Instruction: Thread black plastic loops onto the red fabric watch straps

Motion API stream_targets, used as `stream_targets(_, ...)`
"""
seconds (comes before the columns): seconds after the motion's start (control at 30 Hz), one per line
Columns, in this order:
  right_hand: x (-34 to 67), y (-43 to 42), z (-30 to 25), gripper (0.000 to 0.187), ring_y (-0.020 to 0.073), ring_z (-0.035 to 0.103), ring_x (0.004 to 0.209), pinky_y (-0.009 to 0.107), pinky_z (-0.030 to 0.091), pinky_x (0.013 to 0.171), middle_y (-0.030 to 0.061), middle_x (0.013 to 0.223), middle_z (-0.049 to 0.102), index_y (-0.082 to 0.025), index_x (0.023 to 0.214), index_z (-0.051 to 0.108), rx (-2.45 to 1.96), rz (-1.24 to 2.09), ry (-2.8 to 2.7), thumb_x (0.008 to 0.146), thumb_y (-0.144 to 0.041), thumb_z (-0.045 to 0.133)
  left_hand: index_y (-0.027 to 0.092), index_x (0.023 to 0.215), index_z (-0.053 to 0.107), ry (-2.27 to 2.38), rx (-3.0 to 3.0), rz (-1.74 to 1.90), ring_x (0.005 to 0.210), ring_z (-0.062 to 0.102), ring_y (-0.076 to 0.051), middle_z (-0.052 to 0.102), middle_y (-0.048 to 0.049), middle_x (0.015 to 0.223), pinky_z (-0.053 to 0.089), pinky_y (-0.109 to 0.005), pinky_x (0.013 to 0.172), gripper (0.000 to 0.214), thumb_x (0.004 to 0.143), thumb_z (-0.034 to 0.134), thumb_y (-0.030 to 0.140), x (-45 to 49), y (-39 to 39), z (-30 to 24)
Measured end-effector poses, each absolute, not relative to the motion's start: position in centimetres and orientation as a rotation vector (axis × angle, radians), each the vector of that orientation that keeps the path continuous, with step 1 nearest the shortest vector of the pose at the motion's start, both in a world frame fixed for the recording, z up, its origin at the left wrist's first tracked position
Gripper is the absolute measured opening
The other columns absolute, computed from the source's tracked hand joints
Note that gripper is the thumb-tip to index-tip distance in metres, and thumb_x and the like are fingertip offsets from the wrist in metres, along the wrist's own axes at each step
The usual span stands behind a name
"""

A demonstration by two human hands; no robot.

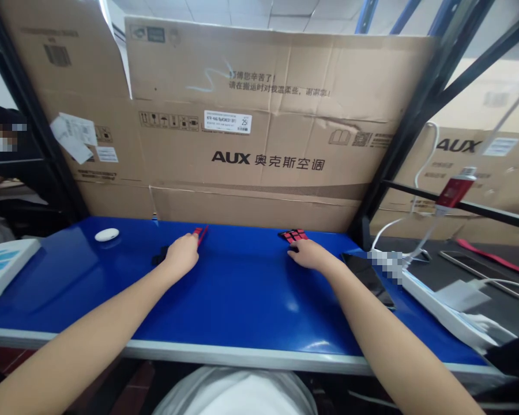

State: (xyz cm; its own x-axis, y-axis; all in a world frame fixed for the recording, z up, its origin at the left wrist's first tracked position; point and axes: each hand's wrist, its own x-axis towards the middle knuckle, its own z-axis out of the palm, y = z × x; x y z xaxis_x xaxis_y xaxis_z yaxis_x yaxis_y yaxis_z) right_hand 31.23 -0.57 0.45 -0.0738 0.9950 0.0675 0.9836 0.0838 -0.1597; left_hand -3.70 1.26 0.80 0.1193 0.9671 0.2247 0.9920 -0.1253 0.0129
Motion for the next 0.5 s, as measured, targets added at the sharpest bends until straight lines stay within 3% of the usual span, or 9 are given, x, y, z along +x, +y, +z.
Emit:
stream_targets(0.17,26.4,-2.2,0.7,0.046,0.0269,0.052,0.121,0.036,0.038,0.103,0.012,0.128,0.061,-0.016,0.125,0.06,-1.413,-0.021,-2.328,0.08,-0.023,0.063,0.018,0.105,0.07,-1.383,-2.54,-0.403,0.096,0.058,-0.024,0.06,-0.0116,0.1,0.046,-0.033,0.084,0.033,0.09,0.041,0.015,-0.1,-1.2,-1.0)
stream_targets(0.37,22.6,-2.9,0.5,0.024,0.0205,0.06,0.092,0.03,0.045,0.084,0.0085,0.097,0.067,-0.019,0.101,0.071,-1.096,0.11,-2.53,0.08,-0.015,0.062,0.022,0.108,0.07,-0.957,-2.983,-0.599,0.096,0.056,-0.02,0.059,-0.008,0.1,0.045,-0.031,0.087,0.029,0.094,0.045,0.027,2.2,-2.6,-1.2)
stream_targets(0.5,25.0,-2.1,0.1,0.013,0.0153,0.059,0.079,0.026,0.044,0.075,0.0061,0.093,0.064,-0.018,0.088,0.072,-1.204,0.217,-2.503,0.08,-0.015,0.062,0.018,0.095,0.07,-1.273,-2.863,-0.774,0.093,0.06,-0.02,0.065,-0.0072,0.097,0.044,-0.03,0.086,0.023,0.089,0.053,0.032,-1.5,0.0,1.6)
